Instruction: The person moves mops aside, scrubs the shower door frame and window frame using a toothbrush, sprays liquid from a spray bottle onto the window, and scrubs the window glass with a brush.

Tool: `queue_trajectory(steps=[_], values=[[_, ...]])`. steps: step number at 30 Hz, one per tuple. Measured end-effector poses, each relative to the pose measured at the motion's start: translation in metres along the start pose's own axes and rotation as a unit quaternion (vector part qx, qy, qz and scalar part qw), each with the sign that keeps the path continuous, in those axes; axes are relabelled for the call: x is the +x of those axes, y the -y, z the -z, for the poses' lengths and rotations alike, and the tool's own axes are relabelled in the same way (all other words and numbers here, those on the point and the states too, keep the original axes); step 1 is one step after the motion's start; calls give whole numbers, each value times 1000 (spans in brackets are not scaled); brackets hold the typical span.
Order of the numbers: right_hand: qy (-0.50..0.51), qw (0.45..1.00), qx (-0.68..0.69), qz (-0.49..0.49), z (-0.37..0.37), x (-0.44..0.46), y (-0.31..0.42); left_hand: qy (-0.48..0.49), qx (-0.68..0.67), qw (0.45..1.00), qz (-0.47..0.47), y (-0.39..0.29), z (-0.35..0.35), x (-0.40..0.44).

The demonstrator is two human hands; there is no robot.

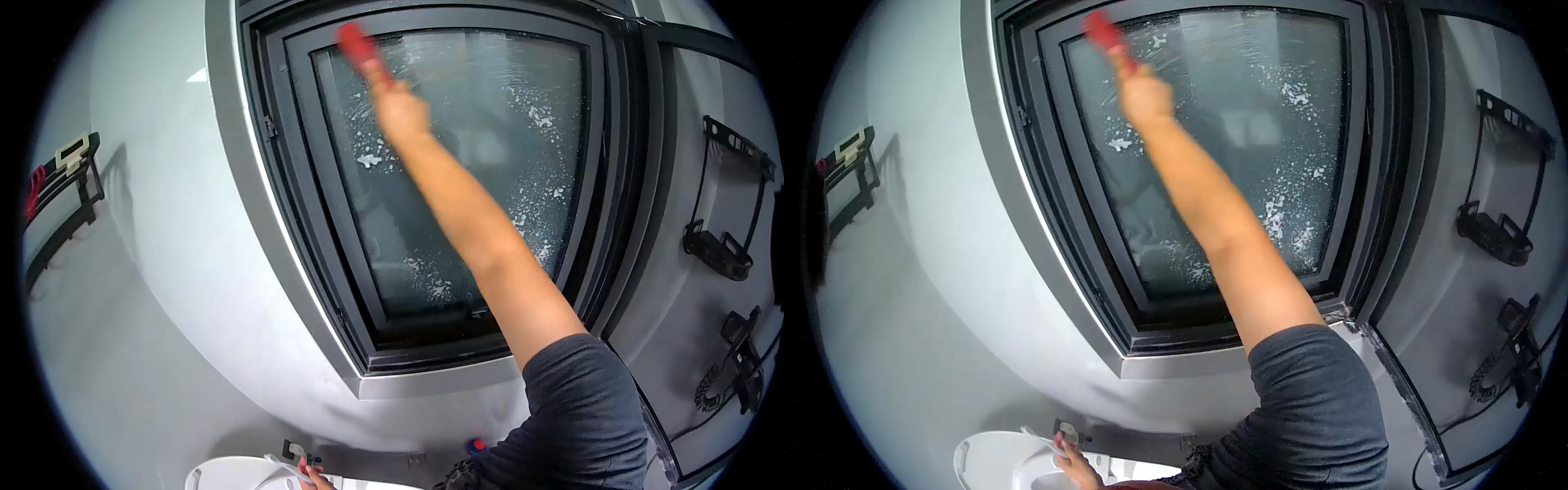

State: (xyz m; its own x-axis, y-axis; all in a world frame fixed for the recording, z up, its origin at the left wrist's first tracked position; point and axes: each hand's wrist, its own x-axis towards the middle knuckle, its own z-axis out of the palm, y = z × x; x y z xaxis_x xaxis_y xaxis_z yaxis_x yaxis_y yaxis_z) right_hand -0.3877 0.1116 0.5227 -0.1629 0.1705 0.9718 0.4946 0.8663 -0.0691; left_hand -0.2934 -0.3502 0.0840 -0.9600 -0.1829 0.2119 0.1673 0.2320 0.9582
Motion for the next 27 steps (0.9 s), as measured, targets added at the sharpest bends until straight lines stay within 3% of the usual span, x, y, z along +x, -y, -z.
queue_trajectory(steps=[1, 2, 3, 4, 6, 7, 9, 11, 13, 15, 17, 20, 21, 23, 27], values=[[81, 995, 6, 60, 2, -6, 23, 17, -45, 999, 19, 3, -3, 4], [87, 994, -18, 66, 6, 0, 15, 33, -87, 995, 37, 6, -1, 8], [98, 992, -41, 69, 12, 2, -5, 31, -80, 996, 39, 13, 13, 7], [55, 996, -30, 61, 28, -3, -32, 17, 11, 999, 41, 25, 26, 5], [35, 998, -4, -51, 56, -3, -78, -17, 157, 987, -6, 25, 50, -9], [-26, 994, -37, -100, 47, -6, -98, -53, 40, 997, 50, 18, 54, -15], [-41, 992, 5, -122, 31, -1, -72, -62, 122, 989, 51, 48, 72, -18], [-52, 997, 54, -8, 3, 7, -12, -73, 118, 990, 32, 47, 74, -18], [3, 998, 49, 34, -8, 11, 50, -85, 114, 988, 66, 35, 66, -16], [20, 995, 94, 36, -11, 12, 80, -100, 133, 985, 55, 66, 55, -12], [16, 992, 121, 36, -18, -8, 84, -82, -136, 984, 77, 85, 40, -10], [135, 971, 196, 19, -10, -45, 65, -72, -143, 984, 72, 77, 42, -21], [22, 967, 245, 68, -22, -38, 56, -71, -154, 983, 64, 82, 41, -19], [-41, 959, 269, 82, 5, 0, 72, -85, -156, 982, 64, 88, 41, -14], [49, 984, 162, 59, 6, 36, 94, -86, -146, 984, 47, 65, 36, -11]])
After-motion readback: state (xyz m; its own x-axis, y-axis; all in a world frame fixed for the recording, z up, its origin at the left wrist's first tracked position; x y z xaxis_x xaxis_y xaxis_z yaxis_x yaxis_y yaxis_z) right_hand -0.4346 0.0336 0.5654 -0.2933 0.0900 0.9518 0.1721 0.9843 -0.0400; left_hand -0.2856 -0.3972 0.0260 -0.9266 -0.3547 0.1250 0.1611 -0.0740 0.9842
